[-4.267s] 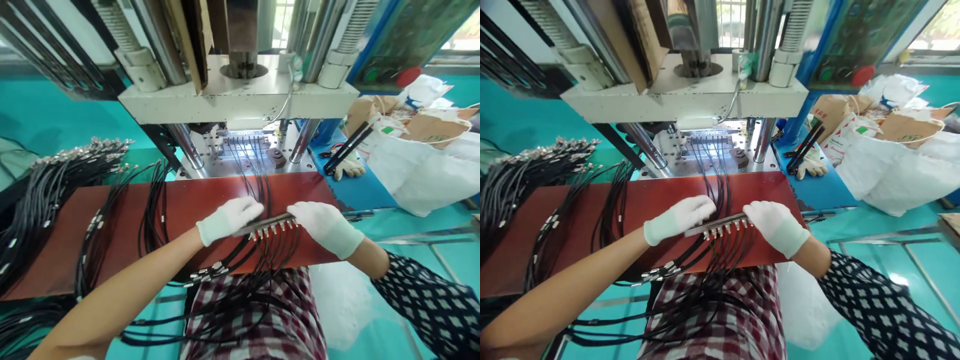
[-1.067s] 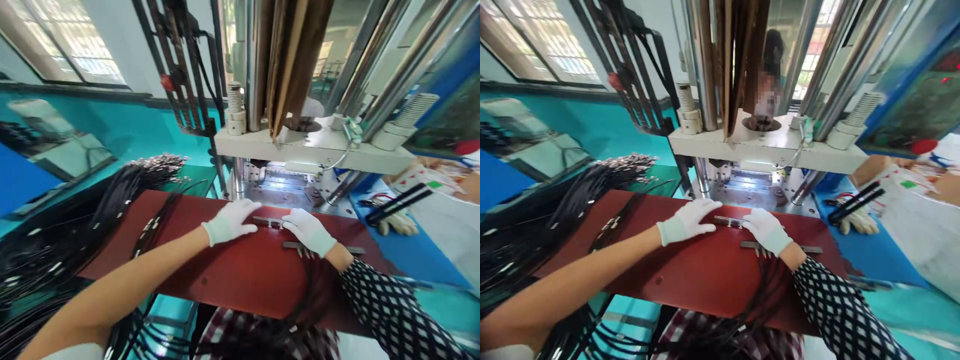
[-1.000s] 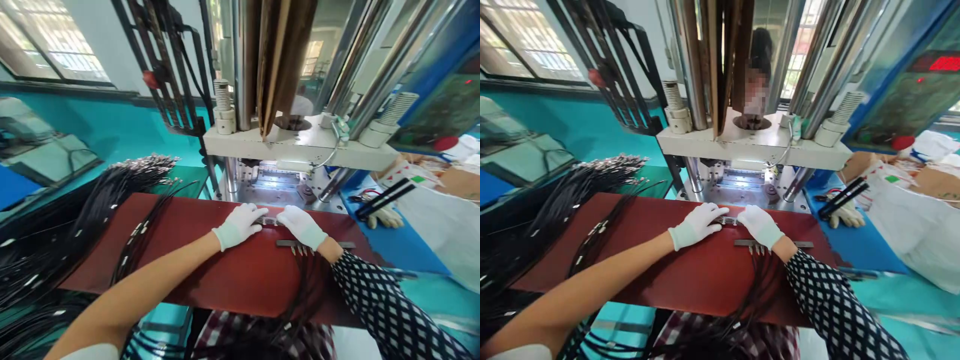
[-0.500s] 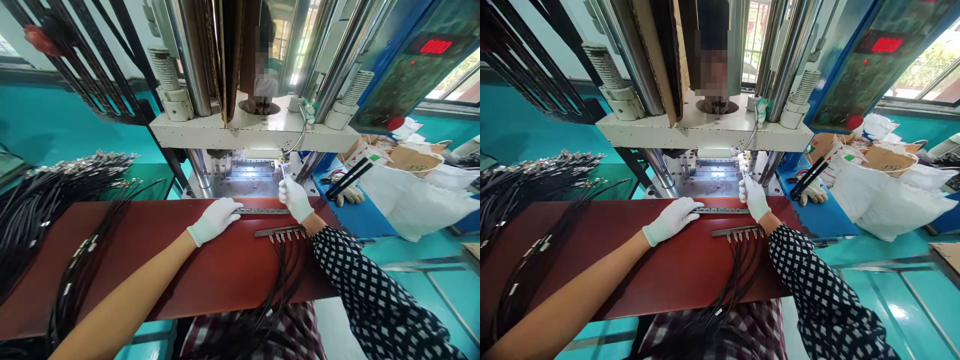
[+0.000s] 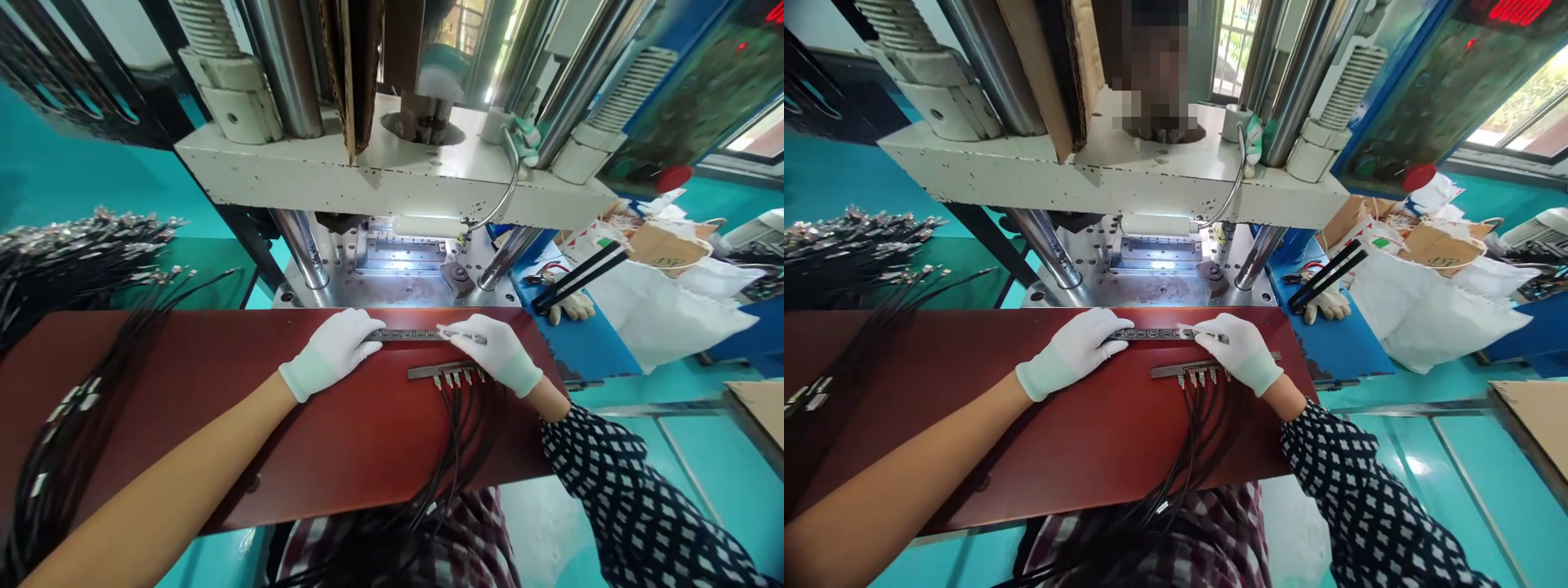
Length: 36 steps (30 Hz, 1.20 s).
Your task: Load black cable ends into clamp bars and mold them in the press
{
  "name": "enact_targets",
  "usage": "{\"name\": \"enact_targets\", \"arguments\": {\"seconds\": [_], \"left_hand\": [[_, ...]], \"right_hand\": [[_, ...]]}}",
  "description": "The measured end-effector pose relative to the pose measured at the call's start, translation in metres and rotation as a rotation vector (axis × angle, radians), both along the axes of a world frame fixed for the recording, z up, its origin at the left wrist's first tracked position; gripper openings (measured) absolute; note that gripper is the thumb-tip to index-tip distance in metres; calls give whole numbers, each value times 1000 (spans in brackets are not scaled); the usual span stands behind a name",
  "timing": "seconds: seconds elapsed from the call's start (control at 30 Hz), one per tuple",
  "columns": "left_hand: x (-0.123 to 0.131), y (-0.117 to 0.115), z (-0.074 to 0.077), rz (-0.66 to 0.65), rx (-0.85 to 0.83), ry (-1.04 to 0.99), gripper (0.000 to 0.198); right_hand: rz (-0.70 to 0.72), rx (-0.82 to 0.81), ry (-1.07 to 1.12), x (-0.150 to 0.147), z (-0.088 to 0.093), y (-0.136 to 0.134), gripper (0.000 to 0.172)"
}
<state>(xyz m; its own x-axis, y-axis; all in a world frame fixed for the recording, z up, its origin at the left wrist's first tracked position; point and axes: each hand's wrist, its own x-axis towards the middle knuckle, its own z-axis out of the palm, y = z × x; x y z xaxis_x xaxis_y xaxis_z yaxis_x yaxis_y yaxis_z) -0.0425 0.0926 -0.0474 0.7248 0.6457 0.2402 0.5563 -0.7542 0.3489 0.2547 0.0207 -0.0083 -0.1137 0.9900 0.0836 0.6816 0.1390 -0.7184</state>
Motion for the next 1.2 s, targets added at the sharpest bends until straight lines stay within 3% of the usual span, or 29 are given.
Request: {"name": "enact_targets", "arguments": {"seconds": [0.13,0.23,0.37,0.43,0.67,0.87,1.07,1.2], "left_hand": [[-1,-2,3,12,-56,-15,28],[-1,-1,4,14,-80,-20,28],[0,-1,5,-1,-76,-8,33],[0,-1,7,-3,-91,0,36],[0,0,10,-12,-122,24,40],[0,0,9,2,-112,15,41],[0,-1,9,-2,-99,19,33],[1,0,9,4,-82,32,33]], "right_hand": [[8,84,-48,-6,9,21,32],[36,184,-107,-11,18,40,26],[376,299,-337,-33,17,44,21],[473,376,-443,-43,10,40,20],[452,595,-689,-56,1,31,21],[365,412,-697,-65,7,30,20],[233,101,-981,-91,10,32,20],[254,63,-1001,-95,12,32,17]]}}
